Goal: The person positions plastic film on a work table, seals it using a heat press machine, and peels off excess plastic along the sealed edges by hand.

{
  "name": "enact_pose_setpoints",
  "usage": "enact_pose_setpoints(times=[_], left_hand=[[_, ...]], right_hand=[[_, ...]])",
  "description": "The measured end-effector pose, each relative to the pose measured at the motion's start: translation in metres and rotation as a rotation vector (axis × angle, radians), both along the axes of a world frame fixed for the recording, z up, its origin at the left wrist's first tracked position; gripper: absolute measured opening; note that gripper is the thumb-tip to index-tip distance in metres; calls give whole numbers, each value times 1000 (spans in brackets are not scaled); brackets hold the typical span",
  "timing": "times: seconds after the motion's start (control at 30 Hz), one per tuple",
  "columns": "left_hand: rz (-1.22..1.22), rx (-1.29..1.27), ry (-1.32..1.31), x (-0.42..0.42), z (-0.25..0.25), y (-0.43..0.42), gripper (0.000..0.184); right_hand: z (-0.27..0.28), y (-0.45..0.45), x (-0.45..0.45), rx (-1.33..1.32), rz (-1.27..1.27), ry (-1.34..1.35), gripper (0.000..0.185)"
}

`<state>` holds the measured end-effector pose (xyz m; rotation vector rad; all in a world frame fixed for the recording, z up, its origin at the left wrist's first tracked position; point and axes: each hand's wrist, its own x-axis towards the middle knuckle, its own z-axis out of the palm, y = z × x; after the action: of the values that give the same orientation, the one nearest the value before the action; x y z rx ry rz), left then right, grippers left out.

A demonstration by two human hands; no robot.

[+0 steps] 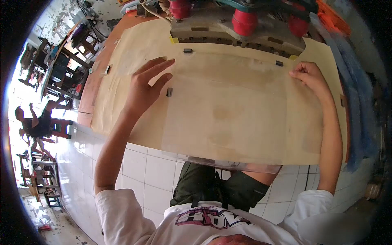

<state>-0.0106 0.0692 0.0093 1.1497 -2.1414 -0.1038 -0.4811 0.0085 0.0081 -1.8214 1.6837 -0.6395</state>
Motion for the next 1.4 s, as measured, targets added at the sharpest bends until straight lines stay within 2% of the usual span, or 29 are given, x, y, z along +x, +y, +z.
enact_pose_setpoints(times=[0.03, 0.13, 0.37, 0.47, 0.53, 0.57, 0.63, 0.67, 0.73, 0.77, 0.83, 0.97, 1.03, 1.07, 1.13, 1.17, 1.23, 1.27, 1.33, 1.4], left_hand=[[34, -95, -69, 0, 0, 1, 49], [101, -173, -104, -3, 1, 2, 52], [339, -129, -372, -2, 6, 12, 55], [408, 5, -281, -6, 2, 10, 53], [306, -21, 164, -7, -8, 6, 55], [307, -22, 166, -7, -10, 2, 55], [240, -293, 205, -6, -14, -6, 50], [242, -288, 207, -5, -13, -3, 50], [272, -121, 125, -4, -4, 3, 48], [271, -120, 125, -3, 0, 3, 48], [291, -401, -356, -1, 6, 3, 39], [269, -546, -392, -2, 11, -5, 35], [357, -367, -284, -5, 12, -3, 36], [356, -368, -283, -9, 16, 0, 36], [503, 132, -163, -19, 25, 5, 37], [502, 131, -163, -21, 26, 5, 37], [370, 371, 235, -23, 26, 4, 34], [366, 369, 235, -21, 22, 1, 34], [155, 12, 227, -16, 10, -7, 31], [119, 14, 220, -14, 8, -10, 28]], right_hand=[[1, 1, 0, 7, 2, -10, 25], [3, 2, 2, 11, 5, -13, 25], [8, 4, 6, 43, -21, -15, 24], [7, 4, 7, 45, -30, -25, 24], [9, 6, 9, 55, -34, -39, 23], [9, 6, 9, 64, -40, -59, 23], [10, 6, 10, 56, -33, -50, 23], [9, 6, 11, 49, -28, -44, 23], [9, 7, 12, 47, -33, -43, 23], [10, 7, 12, 41, -40, -43, 23], [10, 8, 11, 48, -37, -45, 23], [10, 8, 11, 77, -40, -80, 20], [8, 8, 10, 71, -34, -83, 20], [8, 7, 9, 66, -27, -87, 20], [10, 8, 10, 70, -27, -90, 20], [10, 8, 12, 76, -26, -92, 19], [11, 9, 14, 70, -27, -82, 19], [11, 9, 13, 64, -28, -72, 19], [9, 8, 10, 57, -18, -73, 19], [7, 7, 9, 52, -6, -73, 19]])
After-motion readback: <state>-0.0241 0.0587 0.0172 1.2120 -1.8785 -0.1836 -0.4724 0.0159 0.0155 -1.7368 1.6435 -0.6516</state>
